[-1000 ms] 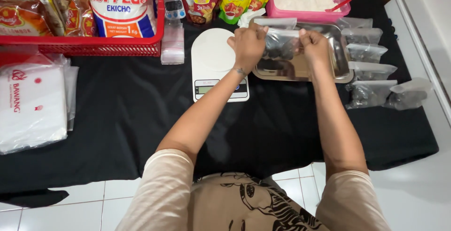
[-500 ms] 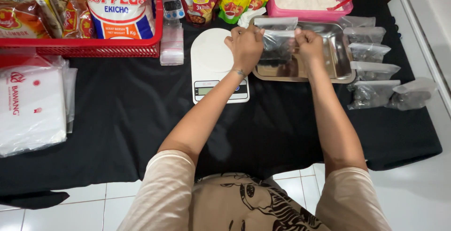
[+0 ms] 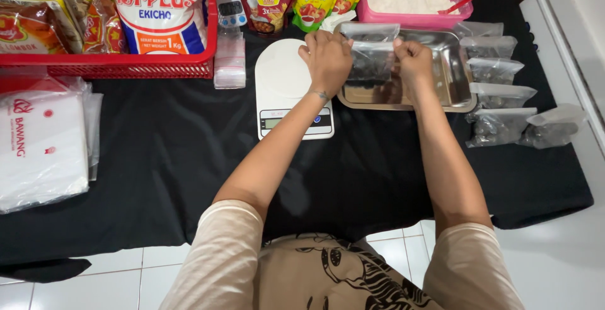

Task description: Weigh small items on a digital scale and seal them into plastic bags.

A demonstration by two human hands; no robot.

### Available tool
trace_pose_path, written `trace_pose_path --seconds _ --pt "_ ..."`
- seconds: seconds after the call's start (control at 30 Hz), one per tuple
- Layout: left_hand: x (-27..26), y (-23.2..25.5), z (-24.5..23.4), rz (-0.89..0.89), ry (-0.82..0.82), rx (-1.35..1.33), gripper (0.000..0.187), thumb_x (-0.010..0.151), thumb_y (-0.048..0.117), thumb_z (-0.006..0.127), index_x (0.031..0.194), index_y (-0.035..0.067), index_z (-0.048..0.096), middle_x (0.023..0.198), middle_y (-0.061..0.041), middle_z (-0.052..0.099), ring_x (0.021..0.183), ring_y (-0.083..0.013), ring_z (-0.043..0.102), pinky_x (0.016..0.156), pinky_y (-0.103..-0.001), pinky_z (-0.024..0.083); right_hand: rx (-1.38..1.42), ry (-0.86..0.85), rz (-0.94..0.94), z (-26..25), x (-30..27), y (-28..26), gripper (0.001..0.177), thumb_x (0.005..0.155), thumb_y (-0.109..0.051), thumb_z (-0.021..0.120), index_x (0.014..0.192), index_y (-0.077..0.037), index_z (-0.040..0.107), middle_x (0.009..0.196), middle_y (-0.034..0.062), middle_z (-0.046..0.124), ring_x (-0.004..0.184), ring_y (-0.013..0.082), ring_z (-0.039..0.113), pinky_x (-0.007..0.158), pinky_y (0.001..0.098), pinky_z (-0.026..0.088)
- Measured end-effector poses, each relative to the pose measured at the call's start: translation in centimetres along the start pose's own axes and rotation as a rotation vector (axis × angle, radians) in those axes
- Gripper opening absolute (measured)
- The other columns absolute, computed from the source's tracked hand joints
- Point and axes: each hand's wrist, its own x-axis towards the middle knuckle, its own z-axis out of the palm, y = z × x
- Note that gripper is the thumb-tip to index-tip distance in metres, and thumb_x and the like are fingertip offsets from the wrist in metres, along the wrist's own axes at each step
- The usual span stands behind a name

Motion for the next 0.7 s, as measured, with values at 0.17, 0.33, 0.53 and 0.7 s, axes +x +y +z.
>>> trace_pose_path --seconds 0.17,0.33,0.53,0.7 --pt "-0.1 0.1 -0.9 -0.01 -0.047 0.021 0.042 0.097 0.04 0.049 0.109 0.003 0.066 0.118 -0.018 0.055 0.117 -0.0366 0.04 0.092 -0.054 0.031 -0.065 0.018 0.013 -0.4 0.2 0.5 0.041 0.107 -0.029 0.068 0.069 -0.016 0.057 0.063 -0.0025 0.053 0.055 0.007 0.053 0.048 0.0216 0.05" --pt "-0.1 0.0 -0.6 -0.016 0.037 -0.047 0.035 0.098 0.042 0.049 0.106 0.012 0.065 0.118 -0.013 0.058 0.123 -0.0364 0.041 0.091 -0.058 0.032 -0.134 0.047 0.041 -0.4 0.1 0.3 0.04 0.106 -0.036 0.065 0.072 -0.017 0.058 0.063 -0.0021 0.054 0.055 0.0068 0.055 0.051 0.0193 0.052" --pt "0.0 0.8 -2.2 -0.012 0.046 -0.11 0.035 0.103 0.037 0.042 0.111 0.012 0.064 0.118 -0.008 0.059 0.121 -0.0325 0.043 0.09 -0.052 0.032 -0.283 0.144 0.005 -1.2 0.2 -0.9 0.029 0.1 -0.04 0.067 0.106 -0.014 0.078 0.09 0.0002 0.074 0.068 0.0093 0.066 0.049 0.0221 0.058" --pt "0.0 1.6 -3.9 -0.055 0.005 -0.184 0.03 0.103 0.033 0.04 0.11 0.015 0.063 0.117 -0.006 0.059 0.122 -0.0317 0.043 0.092 -0.051 0.031 -0.204 0.076 0.012 -1.6 -0.8 -2.4 0.027 0.104 -0.038 0.063 0.102 -0.012 0.074 0.085 -0.0007 0.07 0.072 0.0075 0.069 0.056 0.0225 0.063"
